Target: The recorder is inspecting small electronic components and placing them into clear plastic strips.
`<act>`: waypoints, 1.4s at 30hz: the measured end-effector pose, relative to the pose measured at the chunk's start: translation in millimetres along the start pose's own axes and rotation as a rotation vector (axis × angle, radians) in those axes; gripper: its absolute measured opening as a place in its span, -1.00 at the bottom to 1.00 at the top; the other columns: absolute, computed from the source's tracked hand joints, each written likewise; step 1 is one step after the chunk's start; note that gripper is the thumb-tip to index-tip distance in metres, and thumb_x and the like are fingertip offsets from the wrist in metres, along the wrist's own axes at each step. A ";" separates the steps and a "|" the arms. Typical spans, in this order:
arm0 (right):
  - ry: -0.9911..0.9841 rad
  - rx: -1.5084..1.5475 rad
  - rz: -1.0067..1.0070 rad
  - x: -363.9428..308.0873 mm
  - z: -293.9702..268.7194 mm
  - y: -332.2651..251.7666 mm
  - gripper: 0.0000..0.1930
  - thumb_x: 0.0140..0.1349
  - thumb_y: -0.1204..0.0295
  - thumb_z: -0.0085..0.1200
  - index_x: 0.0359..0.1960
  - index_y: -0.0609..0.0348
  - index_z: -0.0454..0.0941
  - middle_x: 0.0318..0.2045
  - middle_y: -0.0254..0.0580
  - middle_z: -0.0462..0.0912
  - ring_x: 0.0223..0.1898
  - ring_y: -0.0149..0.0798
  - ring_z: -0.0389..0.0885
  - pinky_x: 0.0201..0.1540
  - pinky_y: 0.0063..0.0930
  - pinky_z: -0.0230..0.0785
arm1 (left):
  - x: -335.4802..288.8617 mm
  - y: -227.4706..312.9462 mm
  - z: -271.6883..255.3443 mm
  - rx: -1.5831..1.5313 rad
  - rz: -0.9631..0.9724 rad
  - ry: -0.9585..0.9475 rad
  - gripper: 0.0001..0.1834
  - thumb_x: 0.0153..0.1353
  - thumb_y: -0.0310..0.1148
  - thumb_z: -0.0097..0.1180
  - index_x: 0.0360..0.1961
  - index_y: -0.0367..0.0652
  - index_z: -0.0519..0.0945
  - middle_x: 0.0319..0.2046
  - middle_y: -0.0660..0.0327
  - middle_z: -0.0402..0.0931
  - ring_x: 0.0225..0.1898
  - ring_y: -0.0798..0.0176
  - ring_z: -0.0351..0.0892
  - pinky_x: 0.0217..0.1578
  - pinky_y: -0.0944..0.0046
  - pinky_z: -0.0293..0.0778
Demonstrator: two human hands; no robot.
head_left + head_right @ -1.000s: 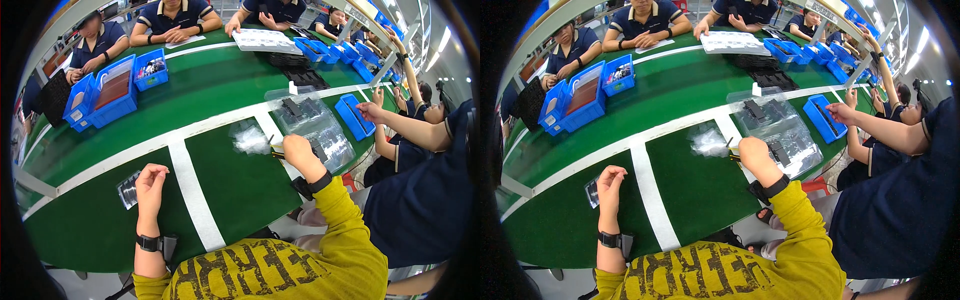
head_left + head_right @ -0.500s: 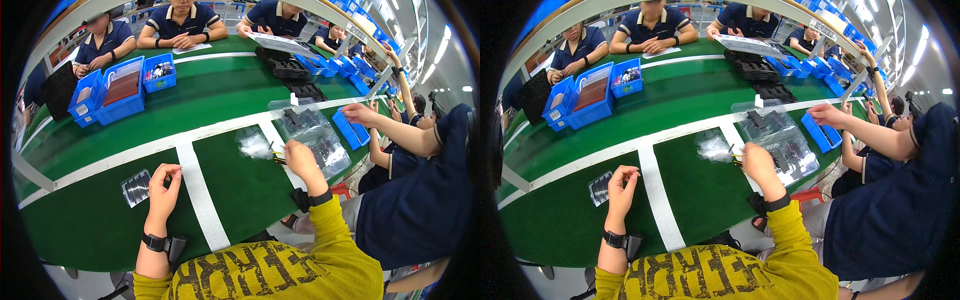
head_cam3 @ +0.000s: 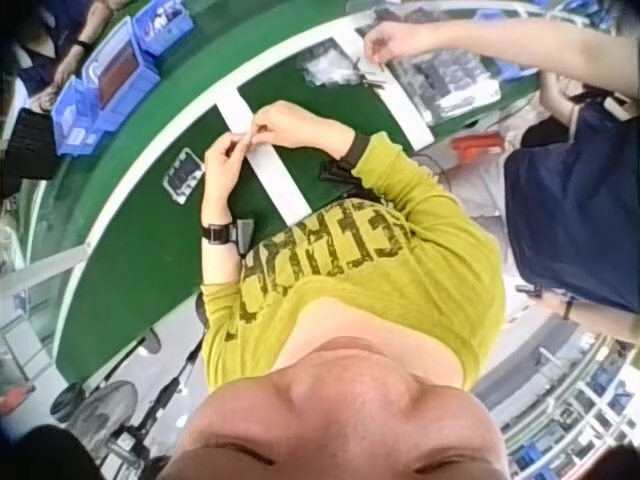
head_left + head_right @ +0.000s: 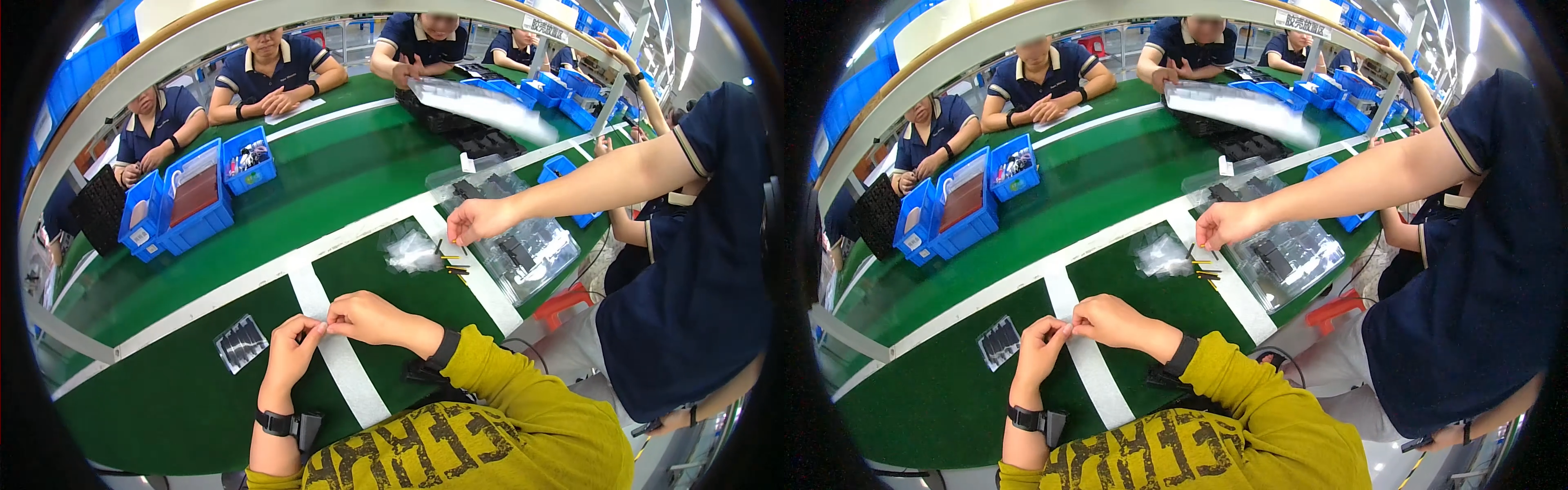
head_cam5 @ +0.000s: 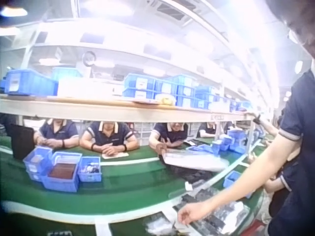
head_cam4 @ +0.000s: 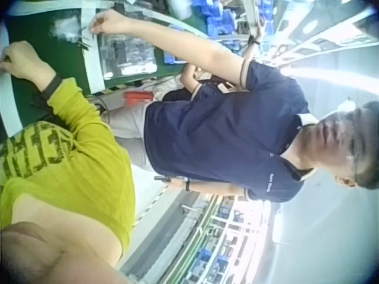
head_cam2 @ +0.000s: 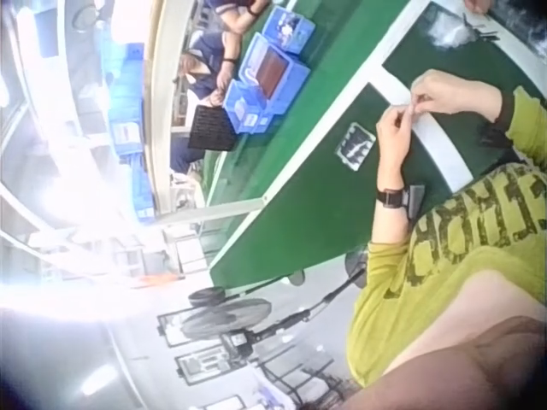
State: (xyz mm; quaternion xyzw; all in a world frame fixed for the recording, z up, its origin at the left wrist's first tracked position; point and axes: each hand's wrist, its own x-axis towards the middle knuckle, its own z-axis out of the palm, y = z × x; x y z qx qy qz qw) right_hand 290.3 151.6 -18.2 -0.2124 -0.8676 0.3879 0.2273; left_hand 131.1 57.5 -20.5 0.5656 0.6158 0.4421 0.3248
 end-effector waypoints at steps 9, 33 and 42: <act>-0.005 0.218 -0.015 -2.9 -3.6 16.6 -0.84 0.07 0.41 0.17 -0.44 0.26 0.54 -0.55 -0.22 0.51 -0.54 -0.40 0.49 -0.49 -0.54 0.32 | 2.1 5.8 0.1 0.007 -0.057 -0.042 -0.87 0.13 -0.46 0.09 -0.51 -0.29 0.54 -0.64 0.33 0.40 -0.57 0.51 0.29 -0.54 0.46 0.21; -0.017 0.215 -0.168 -7.1 -1.7 20.1 -0.84 0.13 0.41 0.09 -0.40 0.27 0.52 -0.54 -0.19 0.45 -0.55 -0.26 0.45 -0.48 -0.44 0.29 | -1.4 4.6 -3.4 -0.034 -0.092 -0.042 -0.87 0.07 -0.47 0.16 -0.53 -0.33 0.57 -0.66 0.34 0.38 -0.61 0.53 0.28 -0.60 0.50 0.17; -0.038 0.180 -0.104 -8.3 -0.2 18.7 -0.86 0.09 0.42 0.10 -0.44 0.27 0.50 -0.50 -0.13 0.51 -0.49 -0.17 0.51 -0.44 -0.40 0.32 | -2.4 2.0 -3.9 -0.027 -0.076 -0.057 -0.89 0.05 -0.49 0.17 -0.51 -0.33 0.57 -0.64 0.32 0.38 -0.60 0.52 0.27 -0.60 0.49 0.16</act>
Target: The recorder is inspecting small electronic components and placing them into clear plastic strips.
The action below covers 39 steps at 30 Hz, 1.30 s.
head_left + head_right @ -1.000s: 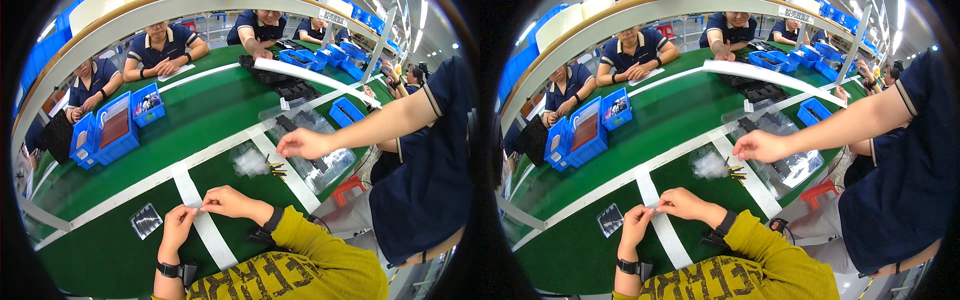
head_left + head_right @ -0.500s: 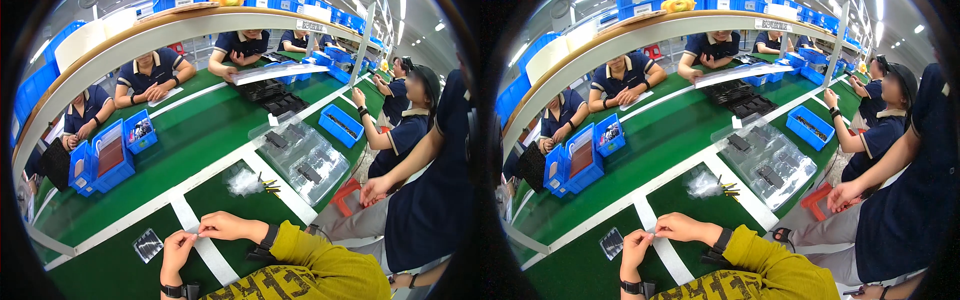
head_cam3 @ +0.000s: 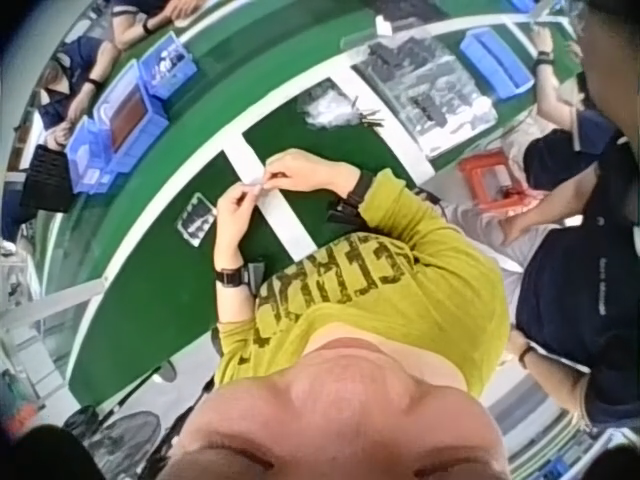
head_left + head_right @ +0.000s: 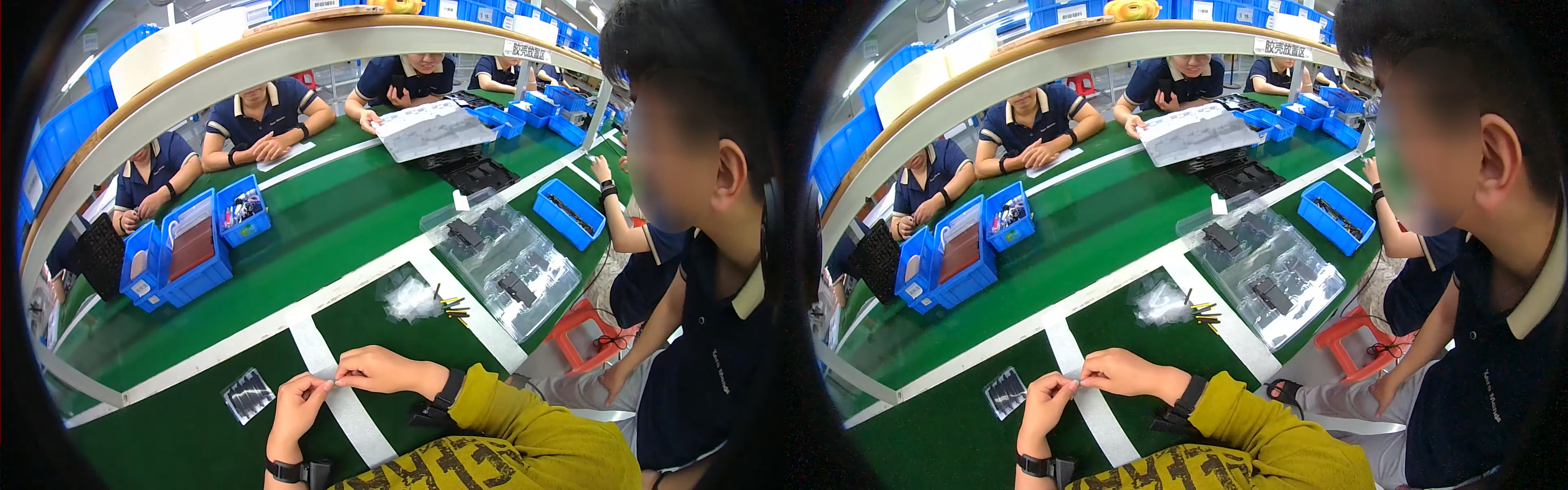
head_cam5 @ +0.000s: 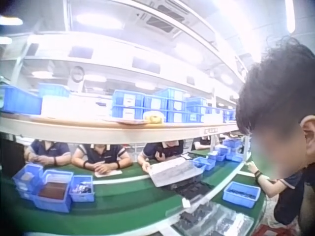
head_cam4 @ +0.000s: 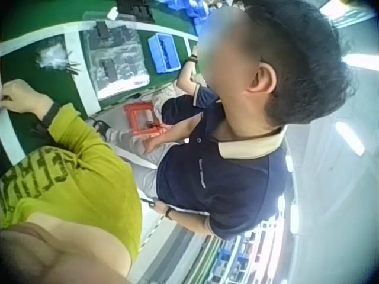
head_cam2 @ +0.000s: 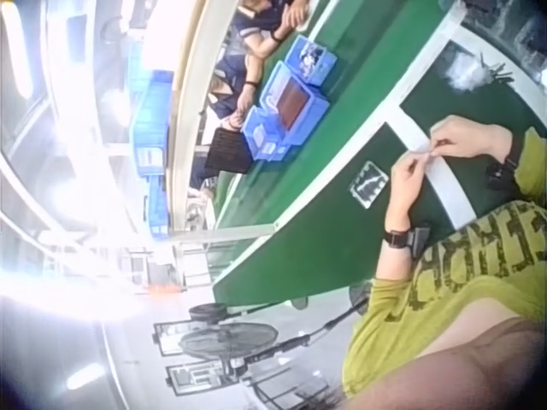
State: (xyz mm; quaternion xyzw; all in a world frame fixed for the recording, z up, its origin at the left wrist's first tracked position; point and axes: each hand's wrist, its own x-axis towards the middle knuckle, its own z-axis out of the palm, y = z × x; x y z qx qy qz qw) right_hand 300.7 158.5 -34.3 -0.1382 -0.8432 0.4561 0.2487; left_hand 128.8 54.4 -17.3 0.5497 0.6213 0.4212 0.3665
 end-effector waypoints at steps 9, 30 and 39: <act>0.003 -0.020 -0.032 -0.9 -1.3 -0.3 -0.89 0.12 0.45 0.07 -0.39 0.24 0.52 -0.49 -0.17 0.48 -0.49 -0.16 0.49 -0.44 -0.40 0.31 | 0.8 3.6 0.4 0.007 -0.004 0.005 -0.84 0.07 -0.47 0.15 -0.59 -0.30 0.54 -0.66 0.32 0.40 -0.60 0.50 0.28 -0.59 0.45 0.17; 0.034 -0.085 -0.080 -1.9 -2.3 -2.1 -0.90 0.13 0.45 0.04 -0.39 0.22 0.50 -0.47 -0.17 0.49 -0.46 -0.11 0.51 -0.42 -0.37 0.34 | 0.4 0.1 -0.3 -0.012 -0.042 -0.024 -0.84 0.09 -0.44 0.14 -0.58 -0.28 0.53 -0.67 0.35 0.41 -0.60 0.52 0.28 -0.60 0.47 0.17; 0.019 -0.076 -0.075 -2.3 -2.0 -1.0 -0.90 0.15 0.46 0.02 -0.38 0.24 0.49 -0.45 -0.14 0.49 -0.43 -0.09 0.51 -0.39 -0.35 0.34 | 0.9 -0.7 -0.4 0.013 -0.026 -0.026 -0.84 0.09 -0.45 0.14 -0.57 -0.28 0.53 -0.66 0.35 0.41 -0.60 0.52 0.28 -0.59 0.47 0.18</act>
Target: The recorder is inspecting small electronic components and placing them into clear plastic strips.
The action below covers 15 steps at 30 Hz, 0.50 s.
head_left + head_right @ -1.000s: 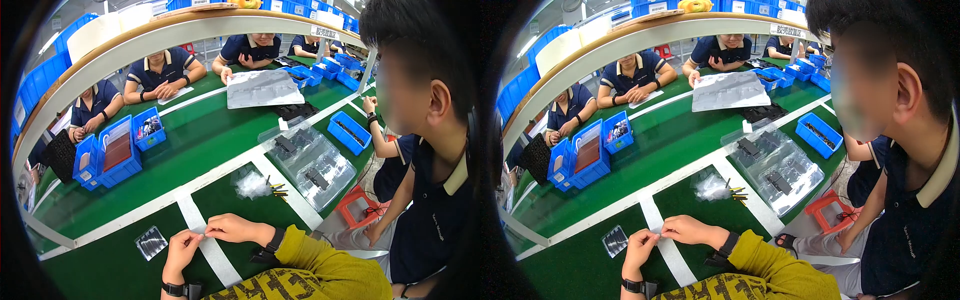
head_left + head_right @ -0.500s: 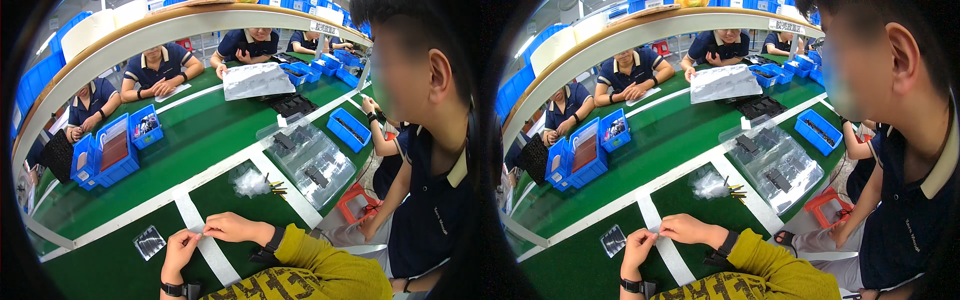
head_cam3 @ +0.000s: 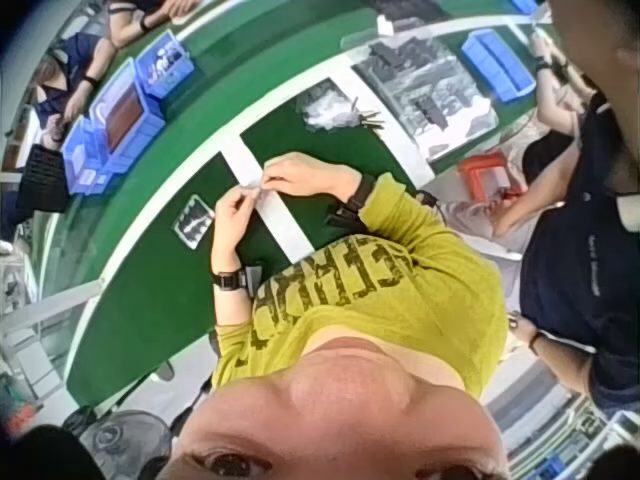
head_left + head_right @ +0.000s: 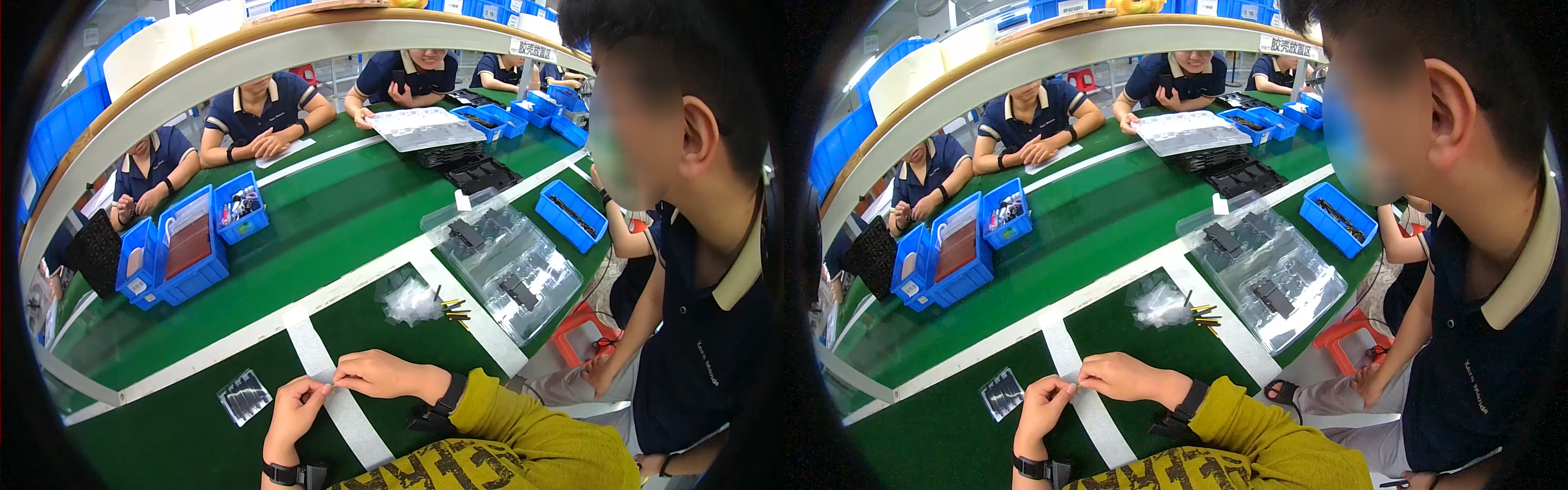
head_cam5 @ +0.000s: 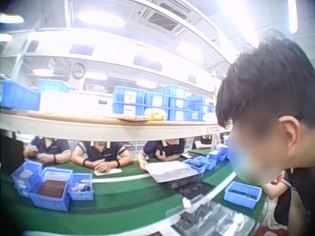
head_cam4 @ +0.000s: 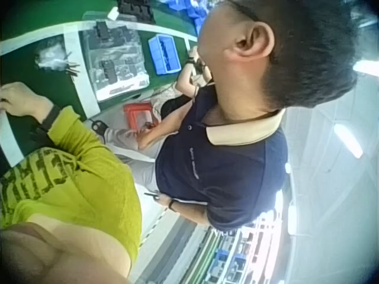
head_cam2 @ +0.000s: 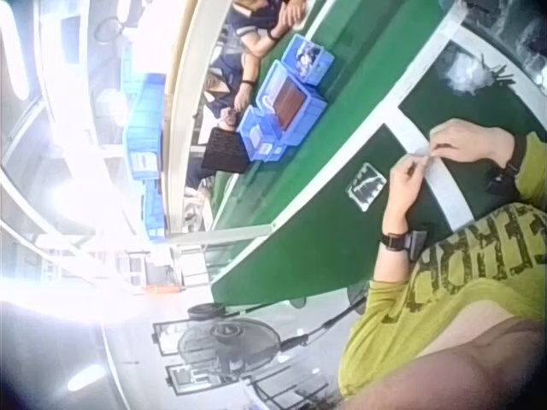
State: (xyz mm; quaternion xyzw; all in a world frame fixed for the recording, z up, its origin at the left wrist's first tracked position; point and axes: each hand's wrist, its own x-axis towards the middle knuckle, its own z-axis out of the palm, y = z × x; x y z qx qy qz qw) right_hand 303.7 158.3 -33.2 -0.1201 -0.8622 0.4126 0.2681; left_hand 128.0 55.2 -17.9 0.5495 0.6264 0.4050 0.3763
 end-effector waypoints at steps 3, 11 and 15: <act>-0.003 0.027 0.001 0.0 0.6 0.3 -0.89 0.16 0.45 0.01 -0.38 0.25 0.48 -0.45 -0.13 0.48 -0.43 -0.09 0.50 -0.38 -0.35 0.34 | -0.5 -0.4 -0.4 -0.009 -0.007 -0.006 -0.84 0.09 -0.45 0.14 -0.57 -0.28 0.54 -0.65 0.35 0.41 -0.59 0.52 0.29 -0.58 0.47 0.18; -0.045 0.074 0.022 0.1 -0.9 -1.6 -0.89 0.16 0.45 0.02 -0.37 0.25 0.49 -0.45 -0.14 0.48 -0.45 -0.12 0.49 -0.39 -0.38 0.33 | -1.2 1.0 -0.7 -0.073 -0.019 -0.061 -0.86 0.11 -0.44 0.11 -0.54 -0.27 0.55 -0.62 0.35 0.46 -0.58 0.54 0.29 -0.56 0.49 0.19; -0.043 0.083 0.019 0.2 -1.3 -2.2 -0.89 0.15 0.45 0.03 -0.37 0.25 0.49 -0.46 -0.15 0.48 -0.46 -0.12 0.49 -0.40 -0.38 0.32 | -2.2 1.7 -2.2 -0.060 -0.016 -0.065 -0.87 0.11 -0.44 0.12 -0.53 -0.27 0.55 -0.63 0.36 0.45 -0.57 0.55 0.28 -0.56 0.49 0.18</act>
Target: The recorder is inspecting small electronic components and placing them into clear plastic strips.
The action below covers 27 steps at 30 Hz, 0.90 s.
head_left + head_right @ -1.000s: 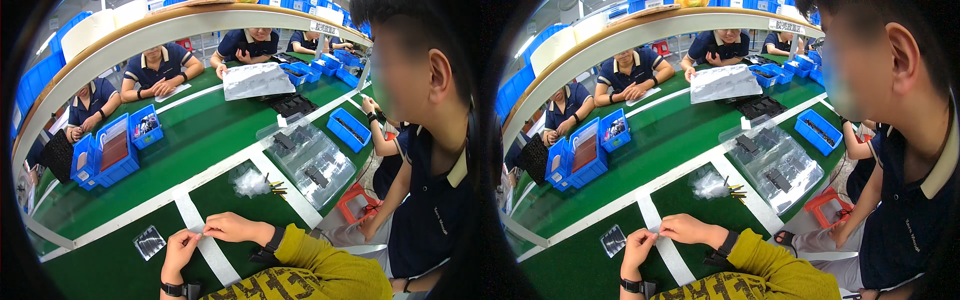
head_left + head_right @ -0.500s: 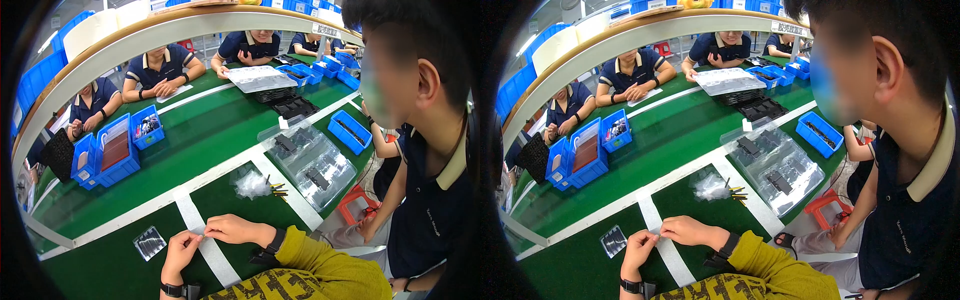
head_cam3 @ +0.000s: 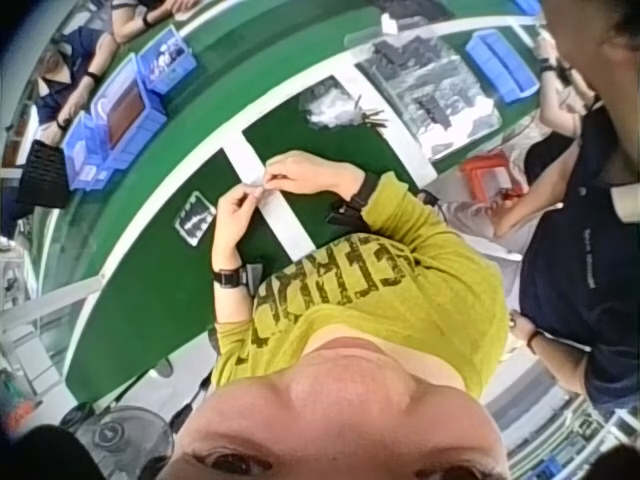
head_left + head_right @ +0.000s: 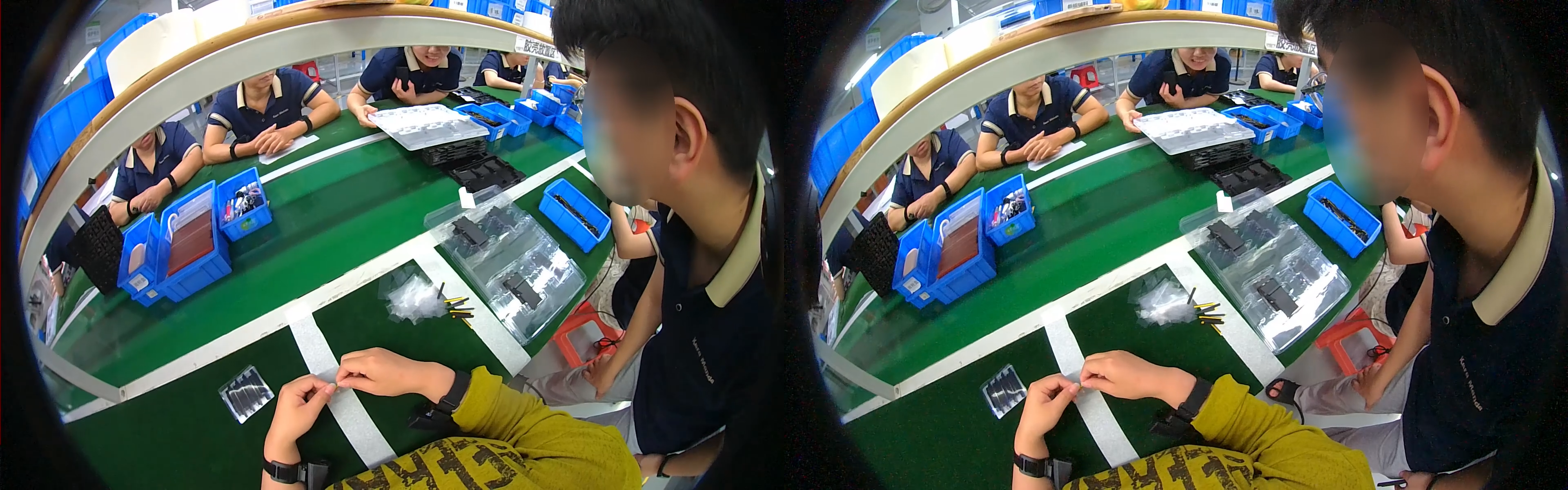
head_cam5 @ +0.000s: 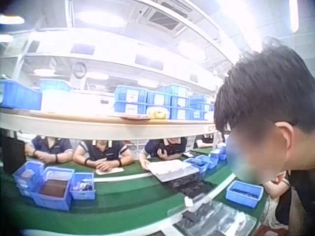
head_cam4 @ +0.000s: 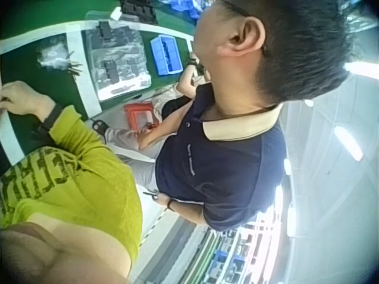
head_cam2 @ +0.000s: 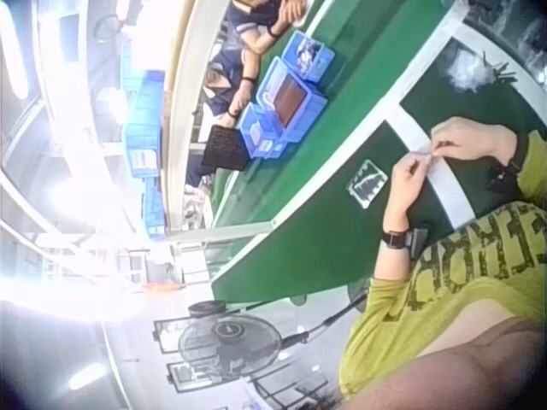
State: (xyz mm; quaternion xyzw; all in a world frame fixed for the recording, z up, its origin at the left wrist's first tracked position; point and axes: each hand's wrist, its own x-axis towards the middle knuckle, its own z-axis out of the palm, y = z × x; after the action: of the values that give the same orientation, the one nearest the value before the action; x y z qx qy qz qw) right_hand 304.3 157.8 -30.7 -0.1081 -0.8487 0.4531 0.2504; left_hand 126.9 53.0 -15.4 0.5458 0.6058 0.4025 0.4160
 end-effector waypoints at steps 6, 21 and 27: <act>-0.034 -0.002 0.063 0.6 -2.8 -3.4 -0.88 0.13 0.43 0.02 -0.40 0.25 0.47 -0.43 -0.10 0.53 -0.37 -0.05 0.52 -0.33 -0.33 0.36 | 1.2 -2.1 0.3 0.002 -0.029 -0.001 -0.86 0.10 -0.44 0.14 -0.54 -0.27 0.55 -0.64 0.37 0.44 -0.58 0.55 0.26 -0.57 0.48 0.16; -0.039 -0.003 0.050 0.3 -2.7 -4.0 -0.88 0.15 0.44 -0.01 -0.38 0.25 0.47 -0.40 -0.08 0.53 -0.33 -0.03 0.52 -0.30 -0.31 0.36 | 0.6 0.3 -0.2 0.014 -0.015 0.015 -0.87 0.09 -0.45 0.14 -0.54 -0.27 0.55 -0.65 0.36 0.43 -0.58 0.54 0.27 -0.57 0.48 0.17; -0.011 -0.049 -0.008 -0.3 -1.8 -1.9 -0.88 0.17 0.45 -0.01 -0.35 0.25 0.47 -0.43 -0.12 0.48 -0.42 -0.07 0.49 -0.38 -0.33 0.33 | 1.1 -4.1 -0.3 -0.015 -0.031 0.006 -0.87 0.08 -0.43 0.17 -0.52 -0.29 0.57 -0.63 0.37 0.39 -0.60 0.57 0.22 -0.60 0.51 0.15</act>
State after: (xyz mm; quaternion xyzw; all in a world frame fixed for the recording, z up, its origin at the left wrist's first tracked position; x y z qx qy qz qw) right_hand 305.6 157.9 -28.4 -0.1082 -0.8612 0.4319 0.2450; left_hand 125.2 53.7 -19.3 0.5320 0.6125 0.4023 0.4243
